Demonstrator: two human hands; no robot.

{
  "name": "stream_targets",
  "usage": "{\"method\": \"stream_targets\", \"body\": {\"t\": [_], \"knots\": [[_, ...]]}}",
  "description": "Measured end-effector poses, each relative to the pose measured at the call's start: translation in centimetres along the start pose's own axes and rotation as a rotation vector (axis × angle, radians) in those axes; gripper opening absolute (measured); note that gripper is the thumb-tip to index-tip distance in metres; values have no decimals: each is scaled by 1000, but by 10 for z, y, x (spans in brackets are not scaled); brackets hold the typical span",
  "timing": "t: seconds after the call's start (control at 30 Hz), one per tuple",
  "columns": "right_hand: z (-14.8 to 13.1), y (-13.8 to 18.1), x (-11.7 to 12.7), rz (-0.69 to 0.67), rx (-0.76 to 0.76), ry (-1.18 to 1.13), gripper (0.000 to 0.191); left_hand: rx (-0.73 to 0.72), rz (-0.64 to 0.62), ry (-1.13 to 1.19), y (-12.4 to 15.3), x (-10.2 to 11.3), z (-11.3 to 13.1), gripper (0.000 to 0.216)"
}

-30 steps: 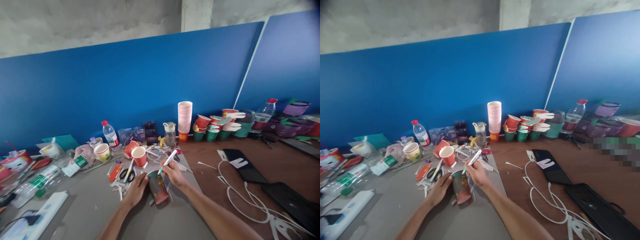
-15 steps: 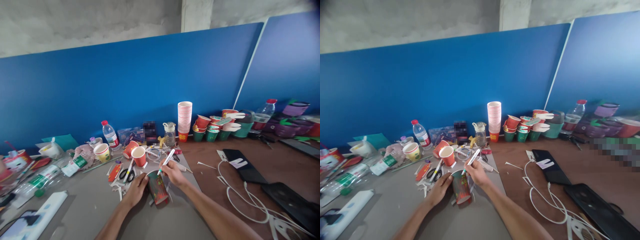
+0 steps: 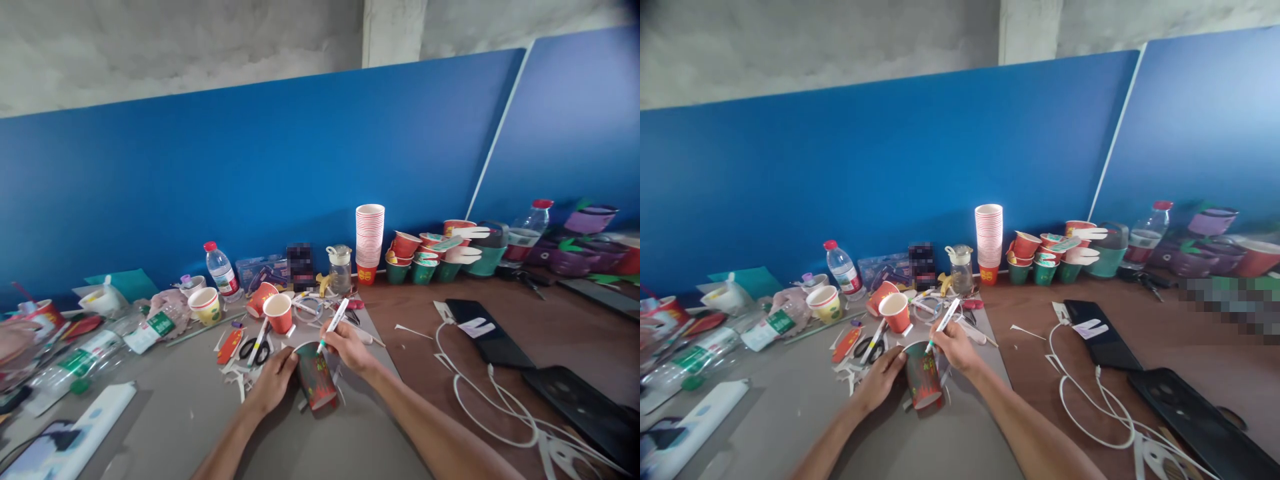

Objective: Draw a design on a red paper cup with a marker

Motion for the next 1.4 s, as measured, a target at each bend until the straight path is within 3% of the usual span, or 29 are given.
{"method": "stream_targets", "body": {"t": [0.33, 0.77, 1.13, 1.4], "knots": [[3, -4, -2, 53, 51, -29, 14, -19, 10, 20, 0, 2, 5, 40], [2, 0, -7, -43, 51, 48, 15, -8, -8, 7, -1, -2, 1, 40], [-2, -2, -4, 8, 92, 46, 16, -21, -6, 38, -1, -1, 2, 38], [-2, 0, -8, -34, 84, 64, 17, -5, 6, 9, -1, 0, 1, 39]]}}
Point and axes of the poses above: each hand's wrist, its own y-axis away from the middle knuckle, its own x-axis out of the back of the hand, z = x × y, the point moved 7 cm from there along -y, towards the middle knuckle, and after that the axes turned 11 degrees about -y, right-handed, at the moved point
